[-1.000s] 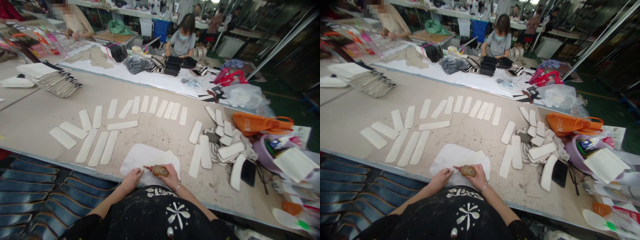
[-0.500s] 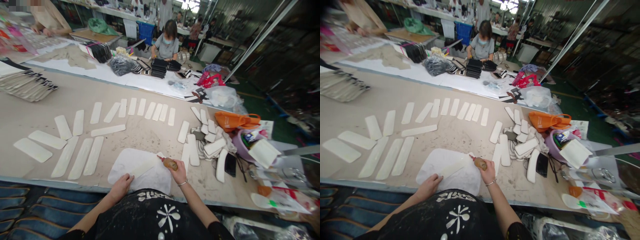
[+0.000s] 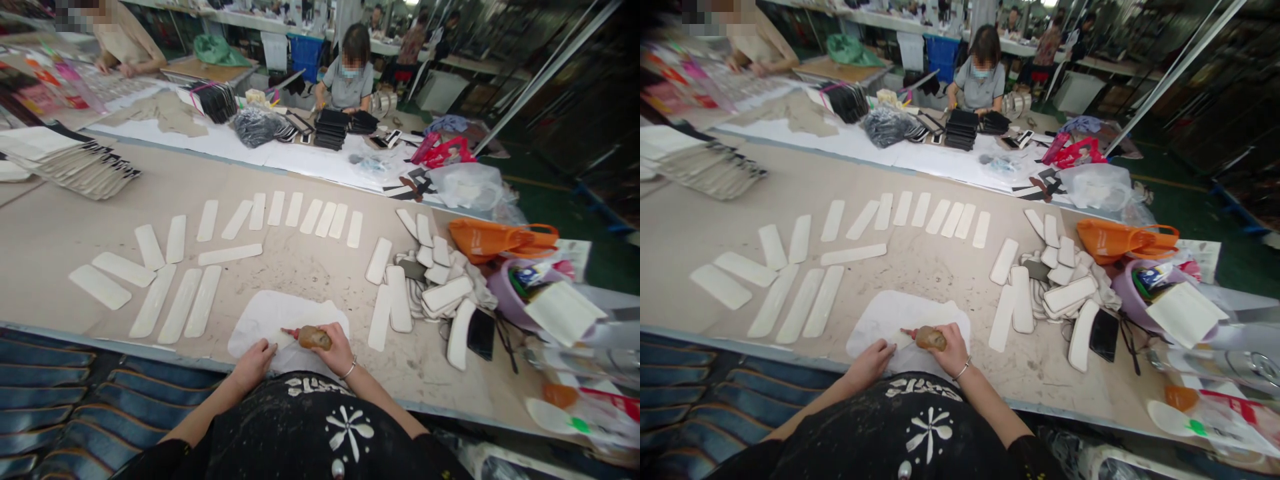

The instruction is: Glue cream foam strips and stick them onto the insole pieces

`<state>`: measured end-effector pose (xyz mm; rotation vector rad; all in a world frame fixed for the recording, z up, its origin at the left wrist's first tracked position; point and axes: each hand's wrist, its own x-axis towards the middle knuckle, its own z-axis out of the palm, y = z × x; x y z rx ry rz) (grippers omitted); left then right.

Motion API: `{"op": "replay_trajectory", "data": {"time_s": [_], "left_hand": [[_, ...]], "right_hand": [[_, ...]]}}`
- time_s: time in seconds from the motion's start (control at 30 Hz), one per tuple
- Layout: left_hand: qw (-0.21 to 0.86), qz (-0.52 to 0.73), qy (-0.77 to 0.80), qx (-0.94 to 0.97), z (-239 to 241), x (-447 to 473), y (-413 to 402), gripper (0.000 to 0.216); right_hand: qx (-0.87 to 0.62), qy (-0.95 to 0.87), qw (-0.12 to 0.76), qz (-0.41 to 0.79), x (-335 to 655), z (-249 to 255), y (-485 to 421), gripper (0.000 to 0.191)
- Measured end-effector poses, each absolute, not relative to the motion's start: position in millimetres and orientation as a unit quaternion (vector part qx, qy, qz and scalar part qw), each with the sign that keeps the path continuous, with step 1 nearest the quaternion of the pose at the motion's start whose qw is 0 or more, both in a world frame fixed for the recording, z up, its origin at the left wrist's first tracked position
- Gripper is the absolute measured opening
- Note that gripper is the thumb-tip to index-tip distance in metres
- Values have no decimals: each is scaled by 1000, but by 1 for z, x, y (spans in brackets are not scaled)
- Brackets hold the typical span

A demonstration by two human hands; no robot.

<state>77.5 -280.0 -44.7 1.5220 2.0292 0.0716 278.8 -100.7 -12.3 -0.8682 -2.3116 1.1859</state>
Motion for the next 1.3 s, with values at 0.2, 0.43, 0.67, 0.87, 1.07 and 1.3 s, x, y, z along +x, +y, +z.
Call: {"op": "replay_trajectory", "data": {"time_s": [0.2, 0.43, 0.67, 0.87, 1.07, 1.3], "left_hand": [[305, 36, 776, 551, -42, 80, -278, 39], [301, 28, 782, 545, -44, 82, -275, 36], [280, -7, 778, 563, -44, 85, -264, 28], [277, -35, 786, 551, -41, 88, -253, 27], [279, -53, 796, 534, -37, 92, -247, 28], [270, -51, 803, 528, -31, 94, -243, 29]], "right_hand": [[-292, -832, 164, 442, 273, -18, -108, 42], [-288, -831, 153, 451, 291, -11, -109, 40], [-365, -821, 203, 390, 324, -18, -77, 34], [-449, -792, 259, 323, 350, -13, -42, 33], [-380, -807, 239, 384, 324, -12, -70, 38], [-303, -819, 207, 442, 297, -23, -95, 44]]}}
